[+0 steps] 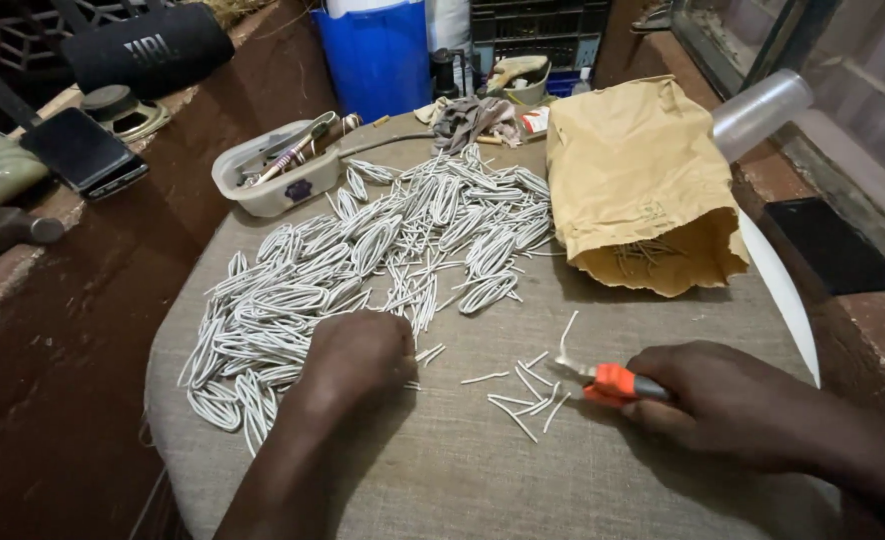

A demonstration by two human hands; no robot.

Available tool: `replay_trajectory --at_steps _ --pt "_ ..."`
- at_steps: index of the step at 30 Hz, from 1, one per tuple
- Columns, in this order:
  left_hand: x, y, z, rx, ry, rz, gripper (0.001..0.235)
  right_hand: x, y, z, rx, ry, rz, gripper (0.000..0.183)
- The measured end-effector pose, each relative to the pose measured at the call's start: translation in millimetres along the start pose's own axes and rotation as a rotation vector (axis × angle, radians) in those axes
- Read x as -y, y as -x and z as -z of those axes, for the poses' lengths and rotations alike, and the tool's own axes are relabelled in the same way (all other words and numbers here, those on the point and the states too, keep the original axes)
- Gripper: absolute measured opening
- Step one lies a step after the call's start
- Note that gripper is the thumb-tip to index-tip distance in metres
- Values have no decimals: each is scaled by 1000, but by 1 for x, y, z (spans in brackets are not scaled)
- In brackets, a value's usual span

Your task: A person uses wire cutters to snip individual white wires from a large pile on a workbench.

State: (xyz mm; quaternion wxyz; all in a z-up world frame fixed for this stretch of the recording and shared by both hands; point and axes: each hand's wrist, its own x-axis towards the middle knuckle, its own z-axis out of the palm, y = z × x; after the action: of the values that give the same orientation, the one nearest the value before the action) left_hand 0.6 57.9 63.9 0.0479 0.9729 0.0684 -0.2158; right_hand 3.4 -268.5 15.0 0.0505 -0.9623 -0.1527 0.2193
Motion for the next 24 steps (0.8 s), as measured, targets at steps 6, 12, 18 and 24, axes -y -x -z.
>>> replay_trajectory --at_steps 6,12,18,24 --pt "4 -7 -6 -88 329 -119 20 8 -5 3 -7 16 -126 42" --pt "9 -27 -20 11 1114 -245 18 4 -6 6 -6 -372 -138 30" --pt "-9 -45 -49 243 1445 -455 16 5 -3 9 75 -925 -53 20" --pt "-47 -23 -59 337 1923 -337 17 12 -1 1 -114 -429 -61 33"
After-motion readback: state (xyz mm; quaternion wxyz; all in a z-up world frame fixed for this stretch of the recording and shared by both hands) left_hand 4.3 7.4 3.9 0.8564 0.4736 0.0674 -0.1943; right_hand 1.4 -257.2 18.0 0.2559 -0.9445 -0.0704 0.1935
